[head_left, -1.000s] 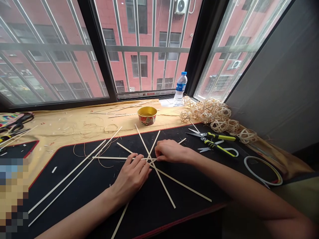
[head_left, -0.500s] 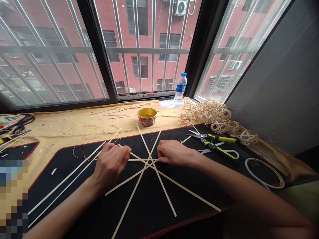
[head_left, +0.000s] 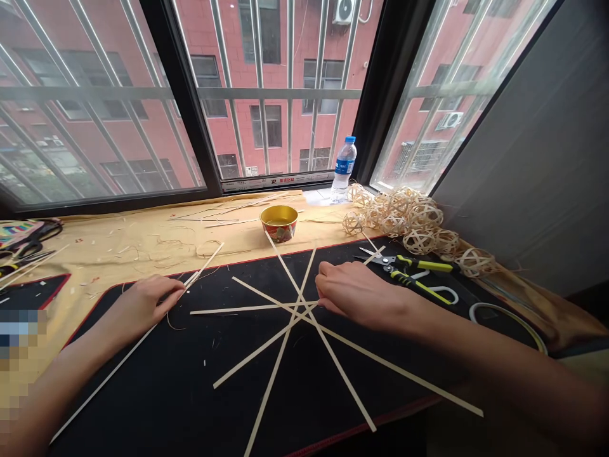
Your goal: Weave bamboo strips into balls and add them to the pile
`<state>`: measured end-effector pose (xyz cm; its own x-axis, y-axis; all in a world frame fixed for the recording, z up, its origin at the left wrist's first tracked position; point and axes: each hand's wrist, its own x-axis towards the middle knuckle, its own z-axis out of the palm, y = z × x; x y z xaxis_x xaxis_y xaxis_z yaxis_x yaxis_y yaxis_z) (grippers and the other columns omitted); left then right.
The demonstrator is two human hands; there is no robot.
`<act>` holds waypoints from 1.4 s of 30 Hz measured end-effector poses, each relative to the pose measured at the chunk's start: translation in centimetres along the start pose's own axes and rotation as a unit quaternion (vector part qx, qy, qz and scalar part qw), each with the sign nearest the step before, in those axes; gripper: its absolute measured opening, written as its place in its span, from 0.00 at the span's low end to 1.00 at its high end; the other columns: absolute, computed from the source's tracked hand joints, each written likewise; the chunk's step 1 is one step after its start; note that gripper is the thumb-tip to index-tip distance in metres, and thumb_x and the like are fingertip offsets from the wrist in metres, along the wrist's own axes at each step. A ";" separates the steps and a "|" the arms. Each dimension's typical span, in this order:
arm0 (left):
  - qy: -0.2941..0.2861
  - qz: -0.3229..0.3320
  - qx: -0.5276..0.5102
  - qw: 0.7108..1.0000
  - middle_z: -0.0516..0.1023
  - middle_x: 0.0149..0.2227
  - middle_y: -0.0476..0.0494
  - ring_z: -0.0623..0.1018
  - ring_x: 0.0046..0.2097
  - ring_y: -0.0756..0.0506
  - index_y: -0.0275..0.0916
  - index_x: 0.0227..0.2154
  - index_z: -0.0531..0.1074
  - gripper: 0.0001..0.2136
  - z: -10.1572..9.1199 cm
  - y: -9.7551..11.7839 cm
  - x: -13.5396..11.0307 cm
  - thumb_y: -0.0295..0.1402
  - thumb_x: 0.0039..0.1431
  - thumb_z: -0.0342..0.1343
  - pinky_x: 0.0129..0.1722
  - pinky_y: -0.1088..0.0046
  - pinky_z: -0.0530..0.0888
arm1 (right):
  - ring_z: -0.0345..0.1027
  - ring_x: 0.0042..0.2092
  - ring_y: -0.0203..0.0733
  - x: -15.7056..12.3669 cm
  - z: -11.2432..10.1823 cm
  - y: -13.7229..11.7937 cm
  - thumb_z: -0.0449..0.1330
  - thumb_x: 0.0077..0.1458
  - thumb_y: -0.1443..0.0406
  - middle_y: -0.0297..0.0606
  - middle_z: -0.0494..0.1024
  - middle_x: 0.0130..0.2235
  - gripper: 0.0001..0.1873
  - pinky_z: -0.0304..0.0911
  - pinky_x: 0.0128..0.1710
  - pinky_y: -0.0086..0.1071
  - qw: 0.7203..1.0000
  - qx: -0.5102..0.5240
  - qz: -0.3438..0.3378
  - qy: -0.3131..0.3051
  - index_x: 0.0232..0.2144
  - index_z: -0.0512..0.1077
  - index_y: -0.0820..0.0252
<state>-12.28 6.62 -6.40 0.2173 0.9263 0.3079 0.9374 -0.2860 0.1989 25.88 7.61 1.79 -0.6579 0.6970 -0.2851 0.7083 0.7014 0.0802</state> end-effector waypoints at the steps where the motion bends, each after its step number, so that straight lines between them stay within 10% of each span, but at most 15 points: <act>1: 0.017 -0.008 0.005 1.000 0.81 0.28 0.47 0.78 0.32 0.40 0.45 0.25 0.75 0.12 -0.2 0.0 0.4 0.44 0.52 0.50 0.34 0.66 0.72 | 0.67 0.32 0.42 -0.1 0.1 0.1 0.53 0.59 0.67 0.45 0.73 0.37 0.09 0.44 0.25 0.33 1.000 -0.003 -0.002 0.004 0.30 0.72 0.61; 6: 0.091 -0.043 0.033 0.994 0.80 0.32 0.42 0.76 0.35 0.40 0.42 0.26 0.74 0.12 0.5 -0.6 4.6 0.40 0.54 0.47 0.37 0.64 0.70 | 0.65 0.32 0.42 -0.7 0.6 0.3 0.52 0.59 0.68 0.45 0.71 0.37 0.09 0.46 0.25 0.33 1.000 0.000 0.001 0.027 0.30 0.71 0.60; 14: 0.057 -0.025 0.033 0.998 0.75 0.24 0.41 0.74 0.35 0.37 0.43 0.17 0.72 0.08 4.3 -3.1 10.4 0.40 0.43 0.56 0.38 0.59 0.71 | 0.65 0.30 0.39 -2.6 0.7 0.6 0.54 0.59 0.66 0.47 0.71 0.39 0.06 0.52 0.28 0.32 0.995 0.026 0.048 0.083 0.34 0.71 0.62; 23: 0.257 -0.110 -0.005 0.960 0.76 0.38 0.44 0.75 0.38 0.43 0.39 0.38 0.71 0.09 2.4 -0.2 7.3 0.33 0.55 0.51 0.39 0.64 0.73 | 0.67 0.39 0.45 5.6 -2.8 7.1 0.51 0.62 0.63 0.50 0.71 0.45 0.13 0.55 0.32 0.32 0.970 0.015 0.134 0.200 0.39 0.72 0.66; 30: 0.374 -0.141 -0.014 0.917 0.74 0.34 0.42 0.74 0.31 0.45 0.36 0.40 0.68 0.08 6.0 4.4 4.7 0.31 0.58 0.50 0.30 0.68 0.71 | 0.68 0.43 0.47 15.6 -2.2 10.1 0.53 0.61 0.63 0.52 0.72 0.48 0.14 0.58 0.34 0.32 0.976 0.025 0.126 0.178 0.43 0.73 0.67; 42: 0.383 0.004 0.007 0.924 0.75 0.35 0.41 0.74 0.35 0.44 0.39 0.38 0.66 0.07 6.7 6.0 4.4 0.25 0.57 0.52 0.38 0.65 0.70 | 0.69 0.40 0.43 15.2 -3.5 7.4 0.58 0.57 0.53 0.44 0.76 0.40 0.20 0.59 0.37 0.29 0.996 0.076 -0.030 0.046 0.43 0.72 0.64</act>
<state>-3.85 10.68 -10.11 -0.0278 0.4775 0.8782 0.9414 -0.2830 0.1836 20.22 23.86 1.43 -0.7162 0.6701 -0.1952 0.6927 0.7165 -0.0820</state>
